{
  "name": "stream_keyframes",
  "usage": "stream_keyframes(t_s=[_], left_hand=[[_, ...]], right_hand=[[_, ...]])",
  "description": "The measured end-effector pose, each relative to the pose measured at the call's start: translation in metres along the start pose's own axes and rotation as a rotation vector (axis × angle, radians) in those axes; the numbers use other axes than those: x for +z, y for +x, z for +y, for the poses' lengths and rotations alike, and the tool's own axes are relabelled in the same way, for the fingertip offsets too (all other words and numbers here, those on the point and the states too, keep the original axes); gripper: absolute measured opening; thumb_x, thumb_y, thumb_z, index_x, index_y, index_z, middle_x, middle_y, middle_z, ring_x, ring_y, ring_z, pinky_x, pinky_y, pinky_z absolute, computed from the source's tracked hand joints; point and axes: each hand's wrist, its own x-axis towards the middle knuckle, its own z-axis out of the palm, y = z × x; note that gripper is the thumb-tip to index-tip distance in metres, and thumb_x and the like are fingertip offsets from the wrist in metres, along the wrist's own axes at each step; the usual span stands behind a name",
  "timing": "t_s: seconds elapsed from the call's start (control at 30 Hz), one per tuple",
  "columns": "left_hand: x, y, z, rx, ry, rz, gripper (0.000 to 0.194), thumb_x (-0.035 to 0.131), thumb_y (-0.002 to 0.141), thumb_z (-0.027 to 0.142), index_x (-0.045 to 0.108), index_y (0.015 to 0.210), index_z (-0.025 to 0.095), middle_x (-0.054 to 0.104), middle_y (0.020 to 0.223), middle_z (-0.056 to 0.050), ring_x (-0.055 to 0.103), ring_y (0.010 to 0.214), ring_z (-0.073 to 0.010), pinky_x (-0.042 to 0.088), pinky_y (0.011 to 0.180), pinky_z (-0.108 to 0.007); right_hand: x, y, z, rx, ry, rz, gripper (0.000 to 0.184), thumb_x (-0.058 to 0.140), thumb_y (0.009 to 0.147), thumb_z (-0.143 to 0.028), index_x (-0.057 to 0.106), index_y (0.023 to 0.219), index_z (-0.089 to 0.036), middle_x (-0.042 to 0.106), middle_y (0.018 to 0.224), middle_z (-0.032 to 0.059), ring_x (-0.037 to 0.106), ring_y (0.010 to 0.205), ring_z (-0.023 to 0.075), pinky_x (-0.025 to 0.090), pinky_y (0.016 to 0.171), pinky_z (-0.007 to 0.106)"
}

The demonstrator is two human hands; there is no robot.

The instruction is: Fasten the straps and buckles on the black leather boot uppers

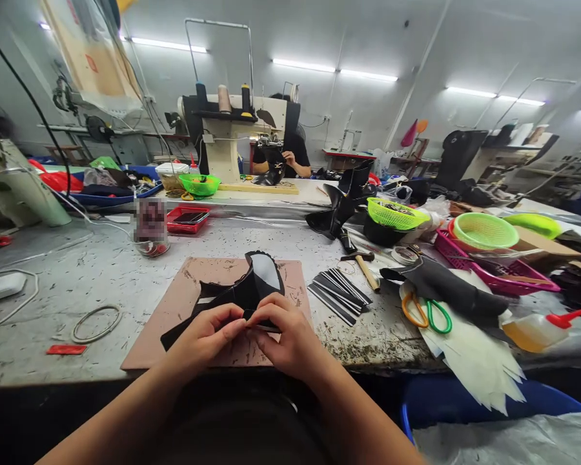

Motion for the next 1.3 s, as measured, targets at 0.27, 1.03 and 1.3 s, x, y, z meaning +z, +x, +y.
stream_keyframes(t_s=[0.27,1.03,1.3], left_hand=[[0.009,-0.006,-0.008,-0.117,-0.247,0.107,0.034,0.054,0.069,0.045,0.052,0.055,0.014,0.040,0.049,0.004,0.032,0.047,-0.0076,0.024,0.045,-0.020],[0.016,-0.012,-0.019,-0.173,-0.456,0.111,0.035,0.056,0.069,0.043,0.048,0.052,0.014,0.040,0.046,0.004,0.034,0.045,-0.0069,0.027,0.044,-0.019],[-0.027,-0.036,-0.034,-0.126,-0.321,0.130,0.032,0.055,0.069,0.038,0.039,0.052,0.017,0.051,0.060,0.001,0.046,0.051,-0.0095,0.039,0.048,-0.021]], right_hand=[[0.019,-0.011,-0.009,-0.119,-0.311,0.090,0.012,0.053,0.079,-0.011,0.060,0.078,-0.021,0.058,0.093,0.0068,0.055,0.082,0.0182,0.047,0.071,0.034],[0.025,-0.014,-0.014,0.163,-0.041,-0.014,0.011,0.052,0.076,-0.010,0.053,0.071,-0.020,0.056,0.100,0.0067,0.055,0.094,0.0194,0.046,0.081,0.035],[0.014,-0.034,0.002,0.367,0.890,0.217,0.018,0.054,0.081,-0.039,0.041,0.081,-0.026,0.040,0.051,-0.0073,0.048,0.045,0.0113,0.052,0.056,0.030]])
